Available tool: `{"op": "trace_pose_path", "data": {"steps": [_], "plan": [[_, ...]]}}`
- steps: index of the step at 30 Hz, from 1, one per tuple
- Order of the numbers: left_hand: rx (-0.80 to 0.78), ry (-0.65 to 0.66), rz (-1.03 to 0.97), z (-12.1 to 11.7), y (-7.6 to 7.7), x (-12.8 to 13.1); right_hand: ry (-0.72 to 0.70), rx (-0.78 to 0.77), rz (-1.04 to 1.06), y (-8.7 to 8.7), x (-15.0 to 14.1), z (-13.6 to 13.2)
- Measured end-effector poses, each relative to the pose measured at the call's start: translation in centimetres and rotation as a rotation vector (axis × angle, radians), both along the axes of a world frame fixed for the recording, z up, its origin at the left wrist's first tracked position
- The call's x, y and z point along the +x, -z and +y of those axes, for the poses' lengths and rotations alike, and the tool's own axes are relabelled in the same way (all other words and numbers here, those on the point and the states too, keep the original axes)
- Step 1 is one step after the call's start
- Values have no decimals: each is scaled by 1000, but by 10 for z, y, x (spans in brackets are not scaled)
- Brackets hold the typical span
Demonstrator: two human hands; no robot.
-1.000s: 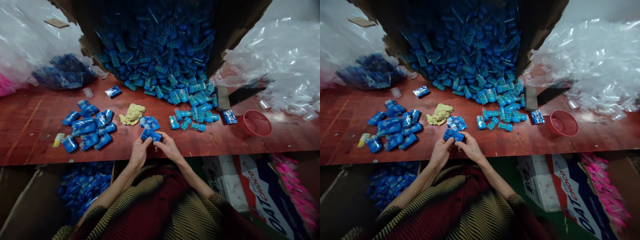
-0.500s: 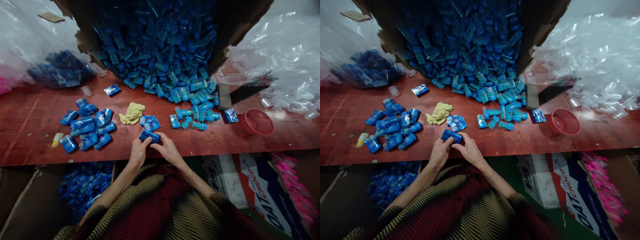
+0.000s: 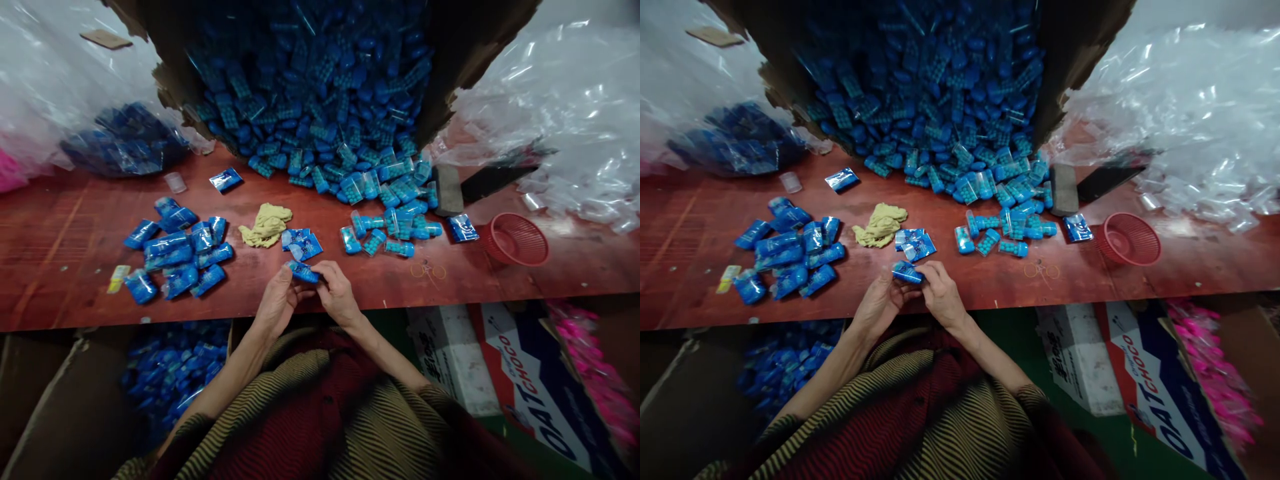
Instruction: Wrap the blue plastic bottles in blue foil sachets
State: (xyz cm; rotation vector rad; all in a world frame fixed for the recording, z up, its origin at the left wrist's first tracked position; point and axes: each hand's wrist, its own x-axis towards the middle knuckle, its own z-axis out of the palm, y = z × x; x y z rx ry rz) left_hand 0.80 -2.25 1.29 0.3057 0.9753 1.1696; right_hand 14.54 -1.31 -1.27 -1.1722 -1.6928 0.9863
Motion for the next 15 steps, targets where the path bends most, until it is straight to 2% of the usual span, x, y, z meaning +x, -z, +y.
{"op": "trace_pose_path", "data": {"steps": [3,6,9,12,15], "plan": [[-43,-51,14,0,0,-2,-15,-15,60,2,2,-1],[-73,-66,-4,0,3,-2,59,-246,255,1,4,1],[-45,-90,-25,0,6,1,14,-411,341,-1,3,2],[-29,-93,-31,0,8,4,-54,-401,298,-3,0,0],[-40,-61,28,0,7,6,-38,-431,272,-2,-4,-1]]}}
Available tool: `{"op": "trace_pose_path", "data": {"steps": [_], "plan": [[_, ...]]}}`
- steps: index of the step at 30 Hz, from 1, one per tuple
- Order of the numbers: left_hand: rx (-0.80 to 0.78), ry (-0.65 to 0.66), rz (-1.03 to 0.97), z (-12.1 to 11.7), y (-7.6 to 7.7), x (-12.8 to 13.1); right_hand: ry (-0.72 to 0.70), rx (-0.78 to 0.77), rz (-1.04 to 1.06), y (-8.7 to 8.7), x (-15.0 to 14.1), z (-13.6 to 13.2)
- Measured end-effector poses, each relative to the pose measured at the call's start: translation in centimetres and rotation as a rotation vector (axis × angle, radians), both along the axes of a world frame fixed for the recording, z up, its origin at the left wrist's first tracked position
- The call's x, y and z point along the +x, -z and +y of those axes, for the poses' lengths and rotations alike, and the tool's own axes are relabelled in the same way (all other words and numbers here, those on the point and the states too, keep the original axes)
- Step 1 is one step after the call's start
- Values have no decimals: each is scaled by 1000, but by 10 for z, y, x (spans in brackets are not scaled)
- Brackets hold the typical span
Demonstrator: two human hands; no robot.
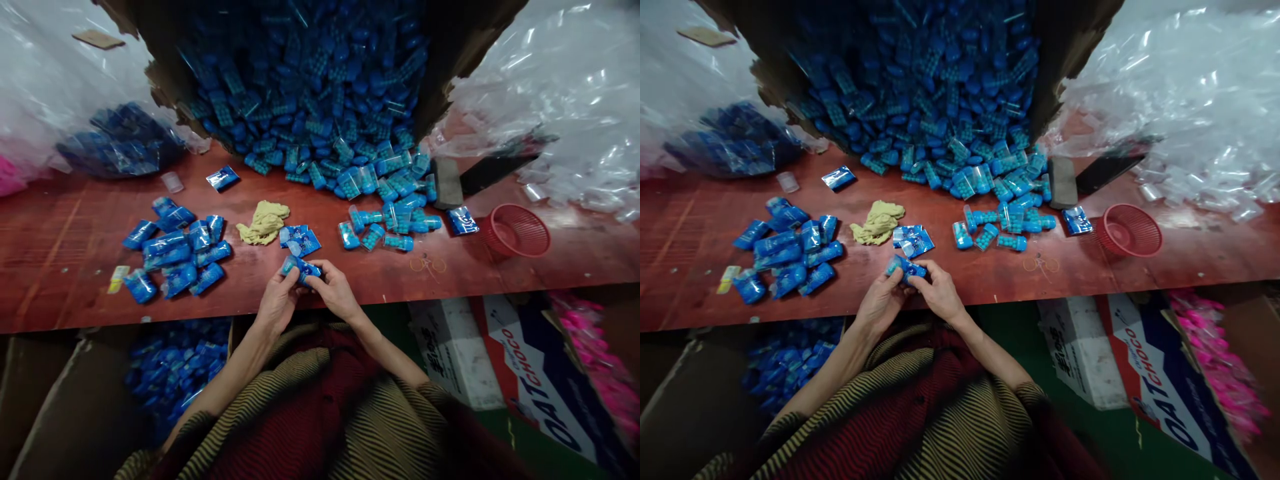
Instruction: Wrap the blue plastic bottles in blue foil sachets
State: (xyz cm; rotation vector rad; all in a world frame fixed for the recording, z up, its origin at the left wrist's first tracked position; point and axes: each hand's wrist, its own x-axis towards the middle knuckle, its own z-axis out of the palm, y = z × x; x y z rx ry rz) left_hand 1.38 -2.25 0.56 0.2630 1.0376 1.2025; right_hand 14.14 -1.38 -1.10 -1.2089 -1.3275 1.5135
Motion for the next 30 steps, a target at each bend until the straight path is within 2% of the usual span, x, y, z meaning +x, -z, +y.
{"op": "trace_pose_path", "data": {"steps": [6,10,14,20,26,30], "plan": [[26,-108,173,-2,-1,4,43,-91,99,4,-8,0],[25,-32,129,-3,-2,3,78,-143,164,5,-16,-1],[21,-14,114,-2,-3,-8,11,-162,183,2,-21,0],[44,-11,95,0,-5,-21,-81,-279,274,-3,-19,6],[41,-6,109,-2,-4,-23,-4,-311,253,-7,-21,6],[32,-20,178,-4,-1,-19,16,-304,162,-5,-23,4]]}}
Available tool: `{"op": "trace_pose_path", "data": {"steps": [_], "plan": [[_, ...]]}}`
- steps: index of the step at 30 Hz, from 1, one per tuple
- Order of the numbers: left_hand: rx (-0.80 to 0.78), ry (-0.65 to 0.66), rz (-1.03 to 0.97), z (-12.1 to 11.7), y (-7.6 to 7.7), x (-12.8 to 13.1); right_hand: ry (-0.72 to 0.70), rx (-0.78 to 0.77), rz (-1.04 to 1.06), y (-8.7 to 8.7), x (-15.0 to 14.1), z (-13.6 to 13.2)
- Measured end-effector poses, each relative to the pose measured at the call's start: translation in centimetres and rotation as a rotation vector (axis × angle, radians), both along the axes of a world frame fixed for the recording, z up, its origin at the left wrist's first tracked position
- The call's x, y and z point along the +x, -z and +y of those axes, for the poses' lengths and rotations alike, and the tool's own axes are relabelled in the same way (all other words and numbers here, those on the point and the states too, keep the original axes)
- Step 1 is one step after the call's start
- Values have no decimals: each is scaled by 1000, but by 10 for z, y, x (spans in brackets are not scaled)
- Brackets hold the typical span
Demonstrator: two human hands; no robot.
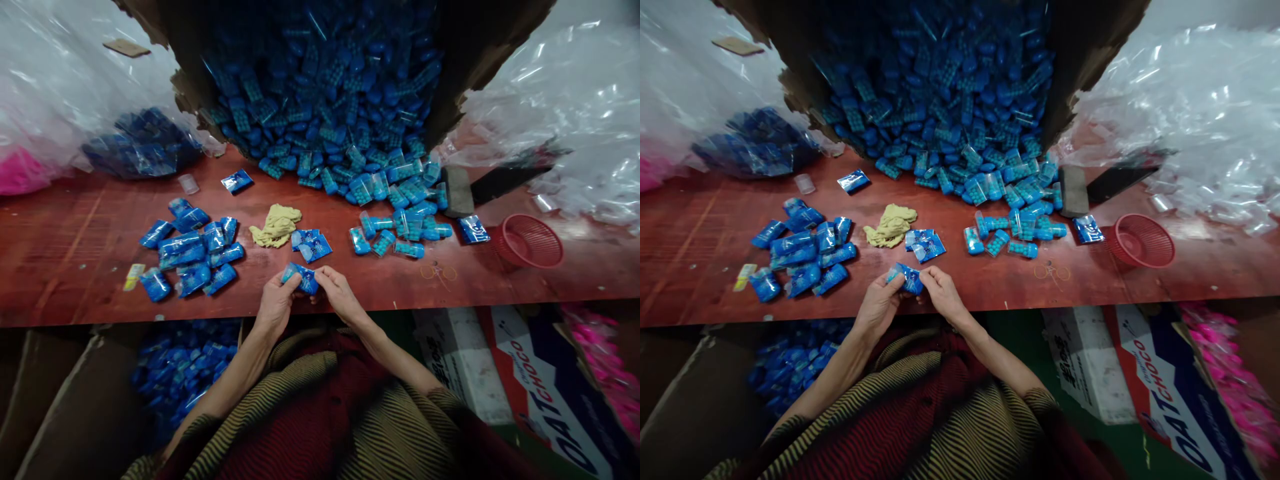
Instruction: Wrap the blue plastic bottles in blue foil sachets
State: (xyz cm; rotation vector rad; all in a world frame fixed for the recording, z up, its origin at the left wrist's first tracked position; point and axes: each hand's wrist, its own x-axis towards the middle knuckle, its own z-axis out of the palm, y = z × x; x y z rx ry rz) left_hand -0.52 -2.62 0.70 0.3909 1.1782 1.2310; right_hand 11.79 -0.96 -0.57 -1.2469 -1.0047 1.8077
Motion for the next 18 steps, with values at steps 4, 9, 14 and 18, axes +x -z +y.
{"op": "trace_pose_path", "data": {"steps": [4,9,14,18], "plan": [[-18,-63,160,3,2,-20,-107,69,-59,5,-4,1],[114,-449,830,8,-9,-94,-157,301,-193,5,-6,12],[318,-591,1403,19,-13,-113,-166,772,-658,-4,-23,60],[362,-279,1358,58,12,-83,-337,846,-1044,-1,-59,113]]}}
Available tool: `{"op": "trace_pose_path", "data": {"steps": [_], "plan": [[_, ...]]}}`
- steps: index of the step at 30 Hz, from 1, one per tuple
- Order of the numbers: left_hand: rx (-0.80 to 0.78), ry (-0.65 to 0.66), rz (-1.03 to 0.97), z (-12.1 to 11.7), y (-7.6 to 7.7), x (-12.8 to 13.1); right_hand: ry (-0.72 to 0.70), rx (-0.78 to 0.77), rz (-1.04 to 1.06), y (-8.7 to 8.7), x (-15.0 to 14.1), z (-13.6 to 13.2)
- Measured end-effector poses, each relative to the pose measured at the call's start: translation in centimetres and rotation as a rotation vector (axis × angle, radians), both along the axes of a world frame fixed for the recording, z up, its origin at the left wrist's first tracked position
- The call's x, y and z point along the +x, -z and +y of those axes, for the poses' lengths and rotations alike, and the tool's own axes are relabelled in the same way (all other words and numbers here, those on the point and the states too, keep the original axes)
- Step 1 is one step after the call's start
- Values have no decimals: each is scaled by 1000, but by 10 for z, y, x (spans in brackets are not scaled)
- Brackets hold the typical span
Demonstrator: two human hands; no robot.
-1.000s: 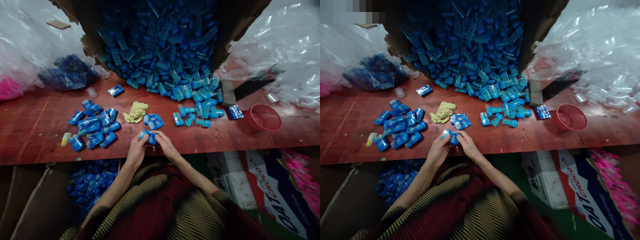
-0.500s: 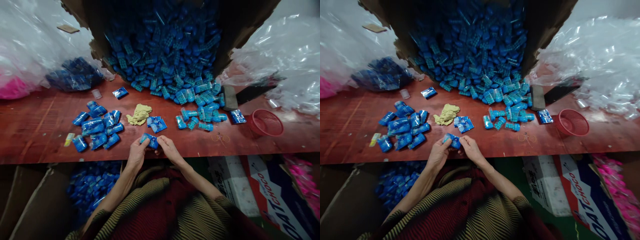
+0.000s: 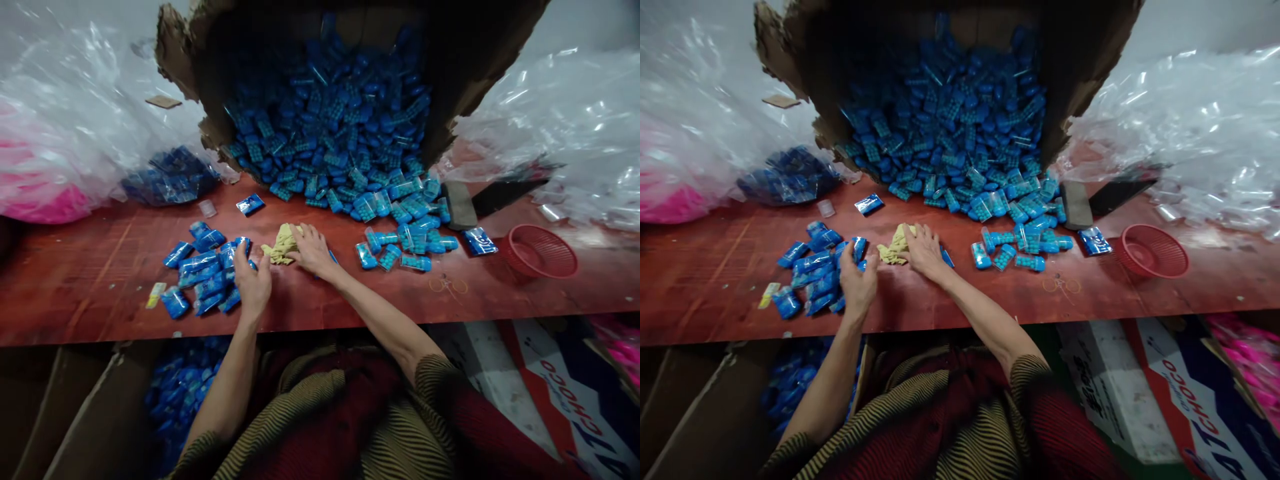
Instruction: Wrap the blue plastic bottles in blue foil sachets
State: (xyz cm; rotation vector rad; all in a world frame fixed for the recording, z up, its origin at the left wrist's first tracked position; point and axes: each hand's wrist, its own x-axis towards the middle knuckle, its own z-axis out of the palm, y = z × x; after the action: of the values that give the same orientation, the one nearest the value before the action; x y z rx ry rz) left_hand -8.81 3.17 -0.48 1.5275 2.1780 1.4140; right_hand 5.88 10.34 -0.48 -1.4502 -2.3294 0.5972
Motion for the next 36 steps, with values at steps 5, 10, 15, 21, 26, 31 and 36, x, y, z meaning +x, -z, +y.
{"op": "trace_pose_path", "data": {"steps": [5,10,15,21,26,31,36], "plan": [[-174,82,-102,50,33,22,-148,-108,-75,13,-29,29],[-238,149,96,50,49,27,-331,-66,170,13,9,20],[-367,121,358,43,48,34,-22,26,24,16,74,-9],[-352,133,371,49,47,31,-19,103,-275,37,85,-54],[-272,225,313,52,42,24,65,141,-258,30,71,-69],[-276,422,394,51,39,44,110,127,-258,24,63,-72],[-282,563,410,50,43,62,90,145,-247,27,69,-76]]}}
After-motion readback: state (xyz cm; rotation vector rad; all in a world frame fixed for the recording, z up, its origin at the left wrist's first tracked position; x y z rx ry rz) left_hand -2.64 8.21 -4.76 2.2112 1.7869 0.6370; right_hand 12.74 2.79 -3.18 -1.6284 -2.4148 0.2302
